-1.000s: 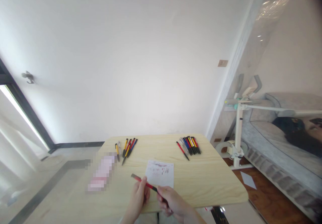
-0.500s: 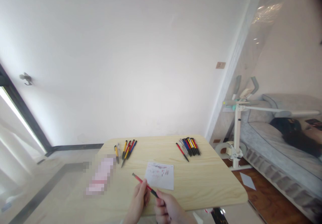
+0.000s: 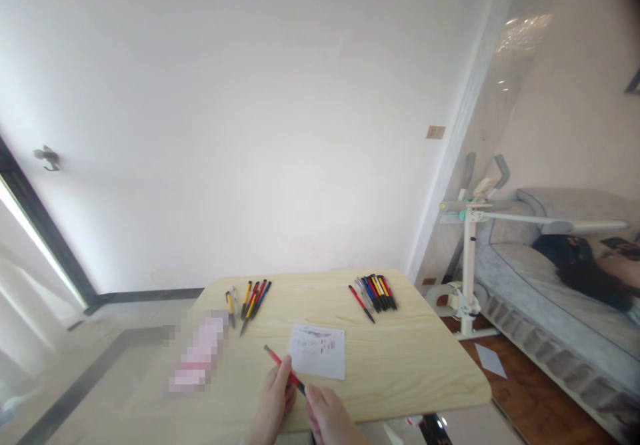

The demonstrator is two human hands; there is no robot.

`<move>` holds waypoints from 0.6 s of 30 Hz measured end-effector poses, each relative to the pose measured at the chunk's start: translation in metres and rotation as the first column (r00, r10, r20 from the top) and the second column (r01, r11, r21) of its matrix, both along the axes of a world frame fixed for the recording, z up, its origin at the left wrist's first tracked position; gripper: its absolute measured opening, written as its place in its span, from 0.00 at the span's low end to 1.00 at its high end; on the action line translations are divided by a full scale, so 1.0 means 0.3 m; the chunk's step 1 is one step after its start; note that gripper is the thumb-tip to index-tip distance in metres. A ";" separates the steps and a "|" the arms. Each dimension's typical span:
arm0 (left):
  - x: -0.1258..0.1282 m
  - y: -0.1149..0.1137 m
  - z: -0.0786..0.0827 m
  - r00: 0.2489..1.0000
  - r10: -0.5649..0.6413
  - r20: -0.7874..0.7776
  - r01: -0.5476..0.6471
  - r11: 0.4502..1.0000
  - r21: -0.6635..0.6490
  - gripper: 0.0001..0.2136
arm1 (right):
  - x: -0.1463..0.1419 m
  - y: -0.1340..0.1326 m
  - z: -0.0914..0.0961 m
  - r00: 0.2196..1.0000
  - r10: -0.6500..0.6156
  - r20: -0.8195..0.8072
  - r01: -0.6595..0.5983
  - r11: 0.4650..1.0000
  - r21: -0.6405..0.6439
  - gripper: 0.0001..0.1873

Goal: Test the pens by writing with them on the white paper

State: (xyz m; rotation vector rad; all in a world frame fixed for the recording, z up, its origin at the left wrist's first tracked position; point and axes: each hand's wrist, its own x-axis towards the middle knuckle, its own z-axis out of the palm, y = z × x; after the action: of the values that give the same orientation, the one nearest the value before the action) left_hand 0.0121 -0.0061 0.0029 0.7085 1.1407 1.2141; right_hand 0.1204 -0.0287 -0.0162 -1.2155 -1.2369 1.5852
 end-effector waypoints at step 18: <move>0.031 0.039 0.081 0.975 -0.093 -0.203 0.109 0.992 0.066 0.23 | 0.117 0.023 0.141 0.690 -0.232 0.686 -0.260 0.806 0.533 0.17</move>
State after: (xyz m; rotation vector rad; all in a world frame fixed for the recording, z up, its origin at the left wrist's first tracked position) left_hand 0.0214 0.0055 0.0271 0.9535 1.2118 1.1239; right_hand 0.1555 -0.0217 0.0261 -1.4268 -2.0578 0.5398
